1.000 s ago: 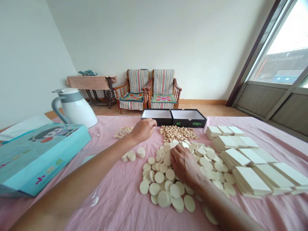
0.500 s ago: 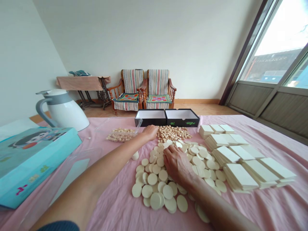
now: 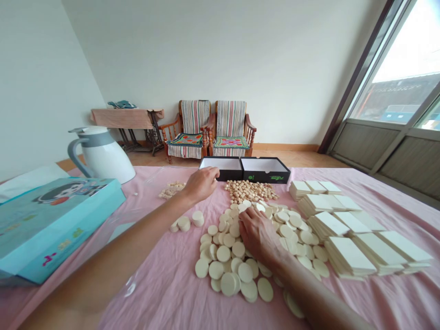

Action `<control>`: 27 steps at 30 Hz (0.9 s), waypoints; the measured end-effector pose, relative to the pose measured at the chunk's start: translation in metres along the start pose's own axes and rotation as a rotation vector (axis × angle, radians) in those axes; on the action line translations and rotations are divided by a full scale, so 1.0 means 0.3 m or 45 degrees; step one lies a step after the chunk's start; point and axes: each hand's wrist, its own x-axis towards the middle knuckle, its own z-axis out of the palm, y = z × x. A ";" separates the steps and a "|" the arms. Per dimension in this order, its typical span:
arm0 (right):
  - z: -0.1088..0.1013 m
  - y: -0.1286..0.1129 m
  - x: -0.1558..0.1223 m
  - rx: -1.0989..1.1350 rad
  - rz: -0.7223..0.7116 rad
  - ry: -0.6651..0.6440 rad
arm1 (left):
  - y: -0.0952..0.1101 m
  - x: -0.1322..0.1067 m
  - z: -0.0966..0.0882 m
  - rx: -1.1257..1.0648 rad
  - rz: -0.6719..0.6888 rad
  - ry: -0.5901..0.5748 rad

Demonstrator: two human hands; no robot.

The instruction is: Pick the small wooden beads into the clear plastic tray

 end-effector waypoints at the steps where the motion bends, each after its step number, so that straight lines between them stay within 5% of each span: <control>1: 0.002 0.001 -0.001 0.004 -0.001 0.004 | -0.032 -0.010 -0.029 0.006 -0.035 0.045; 5: 0.013 0.004 -0.004 0.025 -0.003 0.029 | -0.121 -0.038 -0.092 0.068 -0.118 0.154; 8: 0.015 0.004 -0.005 0.023 -0.005 0.028 | -0.102 -0.039 -0.083 0.019 -0.060 0.152; 13: 0.003 0.001 -0.004 -0.012 -0.018 0.010 | 0.034 0.010 0.016 -0.057 0.107 -0.173; 17: -0.003 -0.001 -0.003 -0.017 -0.012 0.002 | 0.096 0.086 0.127 0.062 0.037 -0.461; 22: -0.001 -0.001 0.000 -0.004 -0.003 0.002 | 0.084 0.168 0.231 0.129 -0.089 -0.549; 27: -0.001 -0.002 0.003 0.004 0.003 0.000 | 0.074 0.170 0.266 0.149 -0.125 -0.581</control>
